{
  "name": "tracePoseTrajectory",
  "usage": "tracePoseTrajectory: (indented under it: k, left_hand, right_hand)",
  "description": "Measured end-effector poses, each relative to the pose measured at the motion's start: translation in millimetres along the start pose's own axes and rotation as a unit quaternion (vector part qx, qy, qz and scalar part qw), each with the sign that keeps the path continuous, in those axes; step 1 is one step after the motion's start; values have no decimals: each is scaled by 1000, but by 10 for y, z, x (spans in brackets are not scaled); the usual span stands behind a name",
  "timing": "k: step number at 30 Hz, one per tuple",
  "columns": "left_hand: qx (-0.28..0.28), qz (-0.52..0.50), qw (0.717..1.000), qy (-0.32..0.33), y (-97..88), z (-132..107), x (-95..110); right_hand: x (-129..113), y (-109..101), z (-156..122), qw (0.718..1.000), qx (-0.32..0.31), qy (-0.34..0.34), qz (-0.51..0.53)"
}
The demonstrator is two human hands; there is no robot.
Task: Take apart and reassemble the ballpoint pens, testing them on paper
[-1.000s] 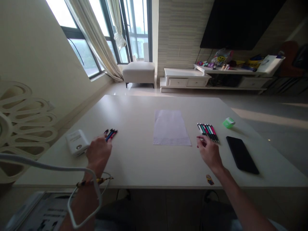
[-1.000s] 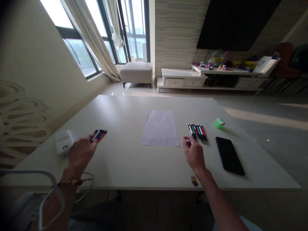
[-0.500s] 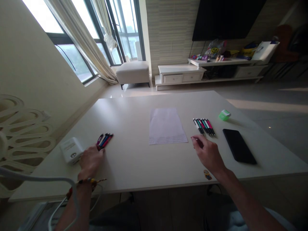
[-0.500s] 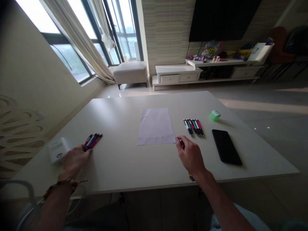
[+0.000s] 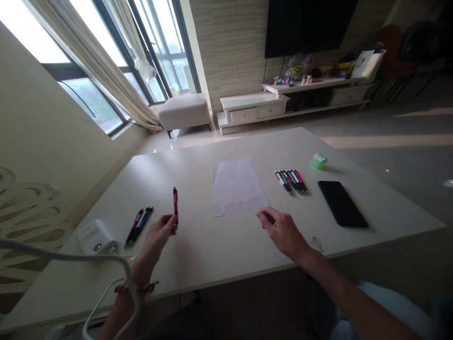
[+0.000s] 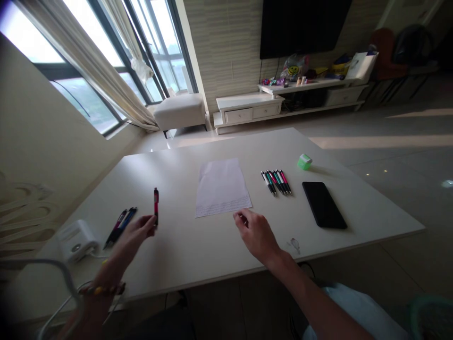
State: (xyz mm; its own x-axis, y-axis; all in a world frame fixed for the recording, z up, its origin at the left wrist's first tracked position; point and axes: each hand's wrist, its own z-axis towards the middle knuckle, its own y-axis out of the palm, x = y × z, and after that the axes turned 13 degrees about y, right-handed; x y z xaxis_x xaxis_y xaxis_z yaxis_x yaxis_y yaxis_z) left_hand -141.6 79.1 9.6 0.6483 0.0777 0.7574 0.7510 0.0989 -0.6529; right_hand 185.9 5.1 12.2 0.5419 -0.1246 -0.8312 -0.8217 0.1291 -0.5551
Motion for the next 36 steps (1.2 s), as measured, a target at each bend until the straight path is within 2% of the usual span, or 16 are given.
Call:
tracePoseTrajectory:
  k: [2, 4, 6, 8, 12, 15, 19, 21, 23, 25, 27, 29, 31, 32, 34, 36]
  left_hand:
    - [-71, -243, 967, -13, 358, -167, 249]
    - [-139, -384, 912, -29, 706, -363, 494]
    - [-185, -453, 872, -26, 984, -539, 693]
    - [-211, -470, 857, -18, 1175, -665, 823]
    - [-213, -493, 843, -9, 1351, -778, 902]
    - [-169, -522, 836, -8, 1364, -800, 886]
    - [-127, -526, 841, -9, 1342, -811, 826]
    - [-141, -514, 846, -10, 1334, -807, 791]
    - [-145, -494, 857, -16, 1299, -783, 767]
    - [-101, -444, 891, 2, 1211, -735, 763]
    - [-12, -337, 937, 85, 1070, -680, 775]
    - [40, -171, 955, 238, 919, -645, 793]
    - [-1, -4, 923, 385, 814, -647, 805]
    - [-42, 56, 899, 432, 792, -661, 808]
    - [-108, 125, 866, 471, 803, -701, 809]
    - [-122, 152, 861, 471, 859, -741, 809]
  right_hand:
    - [-44, 83, -29, 993, -89, 40, 65]
    - [-75, 165, -35, 974, -171, 79, 123]
    - [-95, 229, -21, 958, -214, 98, 162]
    - [-105, 262, 9, 953, -216, 95, 191]
    - [-84, 213, 81, 958, -185, 85, 200]
    - [-45, 143, 88, 978, -141, 83, 132]
    - [-18, 181, -2, 967, -231, 79, 77]
    - [-20, 237, -48, 961, -255, 74, 81]
    - [-27, 258, -67, 962, -247, 70, 90]
    - [-38, 214, -58, 965, -237, 65, 91]
    - [-52, 109, -38, 964, -247, 55, 79]
    - [-63, -11, -24, 956, -284, 44, 59]
    - [-63, -89, -19, 948, -312, 37, 56]
    - [-57, -98, -18, 948, -308, 38, 67]
    - [-32, -53, -13, 954, -269, 59, 116]
    - [3, 56, -4, 951, -218, 112, 190]
